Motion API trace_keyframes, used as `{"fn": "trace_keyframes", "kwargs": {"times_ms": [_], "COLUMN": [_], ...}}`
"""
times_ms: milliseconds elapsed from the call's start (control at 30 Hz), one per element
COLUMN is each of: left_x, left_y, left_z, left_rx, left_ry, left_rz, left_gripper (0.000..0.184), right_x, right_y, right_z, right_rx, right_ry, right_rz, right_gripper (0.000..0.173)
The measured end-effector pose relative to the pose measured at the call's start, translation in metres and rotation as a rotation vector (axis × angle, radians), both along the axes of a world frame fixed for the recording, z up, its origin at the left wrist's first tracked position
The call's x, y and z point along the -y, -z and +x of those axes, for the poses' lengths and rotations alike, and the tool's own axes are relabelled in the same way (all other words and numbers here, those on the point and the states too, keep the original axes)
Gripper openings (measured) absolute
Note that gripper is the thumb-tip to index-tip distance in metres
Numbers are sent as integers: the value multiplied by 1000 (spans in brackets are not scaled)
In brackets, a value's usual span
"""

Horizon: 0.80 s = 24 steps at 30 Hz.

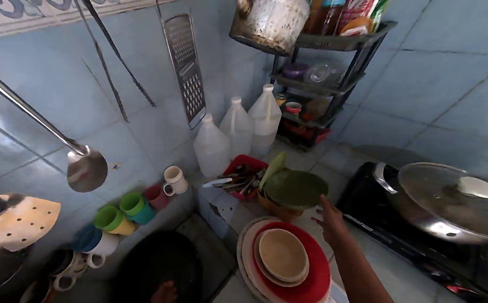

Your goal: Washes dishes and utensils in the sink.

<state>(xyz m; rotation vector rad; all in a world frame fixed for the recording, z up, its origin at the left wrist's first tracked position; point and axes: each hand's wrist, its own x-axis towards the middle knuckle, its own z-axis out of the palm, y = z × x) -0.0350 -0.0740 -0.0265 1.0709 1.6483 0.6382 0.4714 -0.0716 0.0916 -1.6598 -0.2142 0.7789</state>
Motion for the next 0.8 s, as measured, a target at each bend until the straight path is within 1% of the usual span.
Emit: {"fn": "trace_keyframes", "kwargs": {"times_ms": [67,133,200,267,333,400,433,467,567,667,733,800], "left_x": [-31,-65,-97,-124,-144,-159,-165,-170,-183,-191,-191,-184], "left_y": [-17,-44,-73,-92,-98,-96,-94,-91,-80,-71,-71,-70], "left_z": [31,76,127,177,224,262,278,291,316,325,320,302], "left_rx": [34,30,19,62,114,143,166,189,193,143,143,170], "left_ry": [65,200,364,447,429,411,398,367,238,162,110,73], "left_rz": [39,46,21,-13,-66,-156,-197,-228,-236,-170,-155,-162], "left_gripper": [33,30,33,40,53,67,71,69,56,46,43,43], "right_x": [7,14,17,20,20,18,15,13,6,0,-5,-11], "right_y": [2,6,9,11,11,13,15,17,25,28,29,33], "right_z": [3,7,10,9,6,6,7,8,13,15,15,15], "right_rx": [-46,-109,-159,-192,-187,-146,-132,-126,-126,-125,-117,-106], "right_ry": [-40,-102,-158,-172,-167,-183,-199,-209,-204,-199,-204,-221], "right_rz": [6,24,38,59,69,63,56,46,26,5,0,6], "right_gripper": [58,55,50,47,42,36,34,34,36,36,35,34]}}
